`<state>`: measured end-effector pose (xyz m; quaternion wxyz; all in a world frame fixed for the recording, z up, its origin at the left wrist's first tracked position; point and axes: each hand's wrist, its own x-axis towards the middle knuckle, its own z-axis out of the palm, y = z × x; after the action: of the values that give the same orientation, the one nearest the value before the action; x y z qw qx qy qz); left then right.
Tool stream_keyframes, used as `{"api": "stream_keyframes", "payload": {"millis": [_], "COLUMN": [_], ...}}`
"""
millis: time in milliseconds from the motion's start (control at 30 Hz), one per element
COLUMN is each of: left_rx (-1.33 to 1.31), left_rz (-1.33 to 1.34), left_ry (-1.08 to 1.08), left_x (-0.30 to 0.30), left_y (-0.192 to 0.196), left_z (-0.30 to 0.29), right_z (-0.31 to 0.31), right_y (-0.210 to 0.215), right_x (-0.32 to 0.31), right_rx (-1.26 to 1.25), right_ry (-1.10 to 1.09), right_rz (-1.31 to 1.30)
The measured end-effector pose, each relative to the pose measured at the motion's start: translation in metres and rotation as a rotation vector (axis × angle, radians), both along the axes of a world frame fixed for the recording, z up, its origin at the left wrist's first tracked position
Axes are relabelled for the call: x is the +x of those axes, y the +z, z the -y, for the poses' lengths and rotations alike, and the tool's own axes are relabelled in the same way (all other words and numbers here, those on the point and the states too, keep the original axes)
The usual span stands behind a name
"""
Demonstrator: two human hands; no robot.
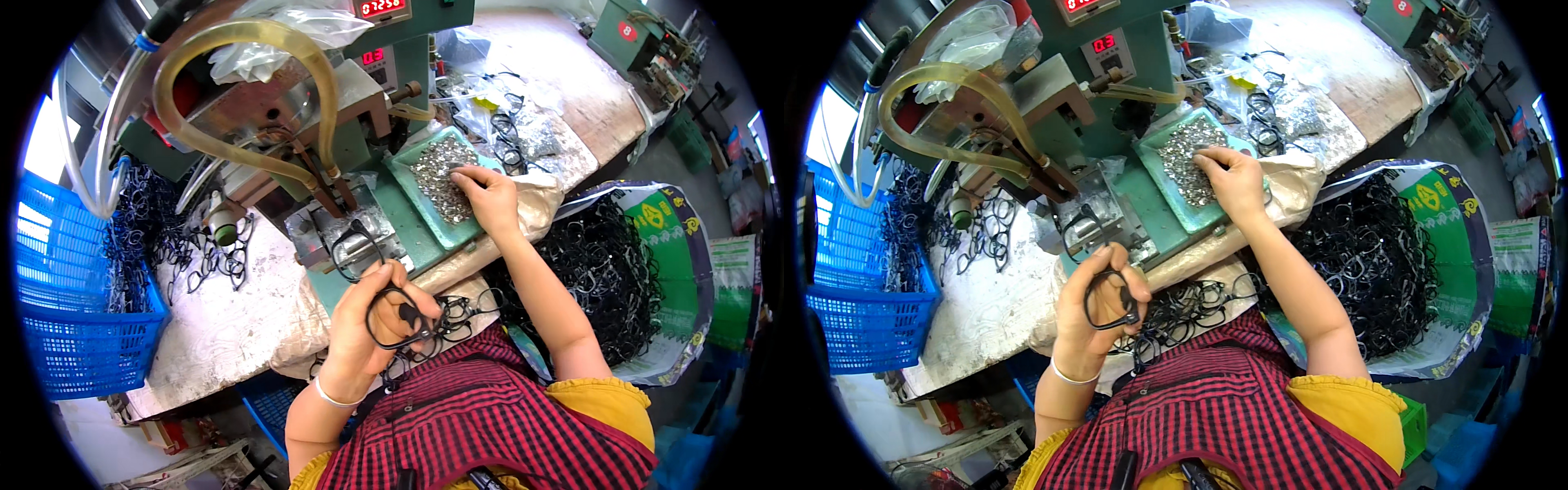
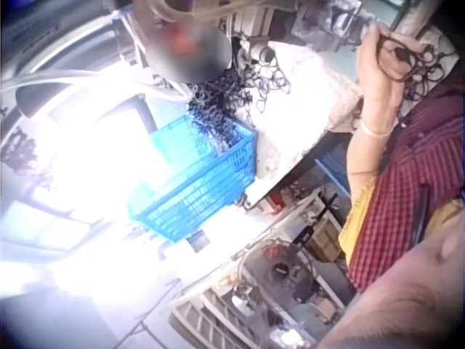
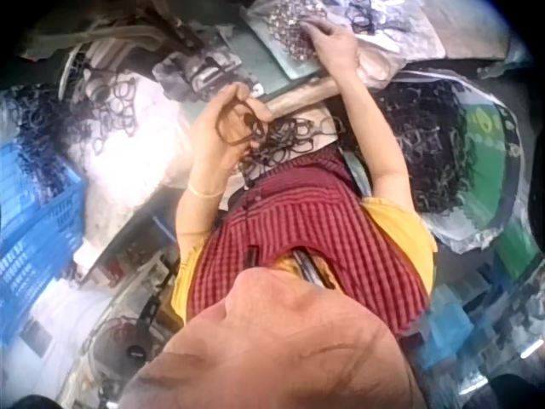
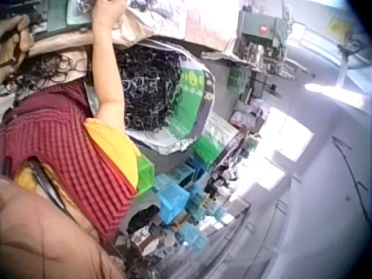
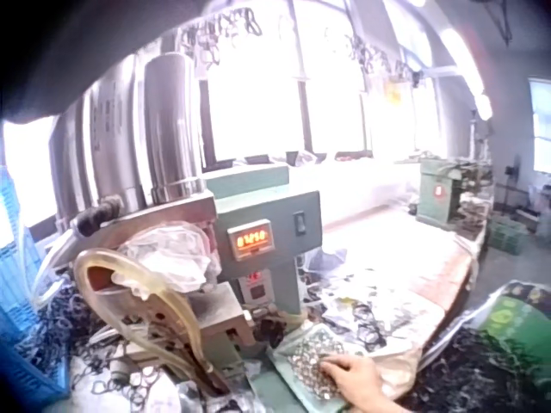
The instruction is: The person assembles eyeglasses by inserting small metal components into the frames using a specialized machine. They pick up frames, place them in the machine, and then move the finished items to a pile.
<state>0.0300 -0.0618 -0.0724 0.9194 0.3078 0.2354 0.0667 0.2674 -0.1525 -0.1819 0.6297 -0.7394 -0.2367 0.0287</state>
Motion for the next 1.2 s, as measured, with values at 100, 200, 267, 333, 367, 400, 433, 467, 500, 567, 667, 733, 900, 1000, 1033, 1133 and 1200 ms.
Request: {"api": "stream_keyframes", "payload": {"millis": [100, 200, 267, 333, 367, 400, 433, 467, 500, 567, 667, 733, 900, 1000, 1033, 1133, 1200], "left_rx": [0.022, 0.014, -0.001, -0.015, -0.014, -0.009, -0.005, -0.004, -0.001, 0.003, 0.022, 0.022, 0.031, 0.026, 0.037, 0.074, 0.081], "left_rz": [0.015, 0.041, 0.054, 0.054, 0.041, 0.04, 0.039, 0.035, 0.035, 0.036, 0.054, 0.058, 0.055, 0.065, 0.069, 0.082, 0.102], "left_ry": [-0.003, -0.024, 0.001, 0.02, 0.03, 0.028, 0.026, 0.026, 0.026, 0.033, 0.019, 0.021, 0.013, 0.003, 0.001, -0.006, -0.077], "left_x": [0.0, 0.0, -0.001, -0.002, -0.002, -0.001, -0.001, -0.002, -0.001, 0.0, -0.001, 0.001, -0.001, 0.002, 0.001, -0.001, -0.008], "left_y": [-0.001, -0.005, -0.006, -0.006, -0.004, -0.004, -0.003, -0.004, -0.004, -0.005, -0.006, -0.007, -0.006, -0.006, -0.008, -0.012, -0.024], "left_z": [-0.002, -0.002, -0.001, -0.001, -0.001, -0.001, -0.001, 0.0, 0.0, 0.0, 0.001, -0.001, 0.0, 0.001, 0.0, -0.002, -0.01], "right_z": [0.024, 0.06, 0.072, 0.071, 0.07, 0.068, 0.065, 0.063, 0.057, 0.06, 0.064, 0.059, 0.068, 0.097, 0.102, 0.104, 0.098], "right_y": [0.009, -0.007, -0.017, -0.016, -0.016, -0.015, -0.015, -0.016, -0.014, -0.005, -0.001, 0.002, 0.009, -0.012, -0.022, -0.051, -0.058], "right_x": [-0.02, -0.031, -0.034, -0.031, -0.029, -0.028, -0.027, -0.026, -0.018, -0.013, -0.006, 0.001, -0.011, -0.049, -0.058, -0.055, -0.048], "right_rx": [0.215, 0.349, 0.374, 0.369, 0.332, 0.278, 0.223, 0.165, 0.023, -0.046, 0.044, 0.147, -0.139, -0.179, -0.263, -0.351, -0.39], "right_ry": [-0.087, -0.204, -0.198, -0.19, -0.173, -0.176, -0.178, -0.179, -0.132, -0.136, -0.154, -0.173, -0.112, -0.184, -0.186, -0.272, -0.283], "right_rz": [-0.032, 0.009, -0.038, -0.05, -0.031, 0.048, 0.126, 0.201, 0.248, 0.22, 0.28, 0.351, 0.307, 0.283, 0.359, 0.504, 0.594]}}
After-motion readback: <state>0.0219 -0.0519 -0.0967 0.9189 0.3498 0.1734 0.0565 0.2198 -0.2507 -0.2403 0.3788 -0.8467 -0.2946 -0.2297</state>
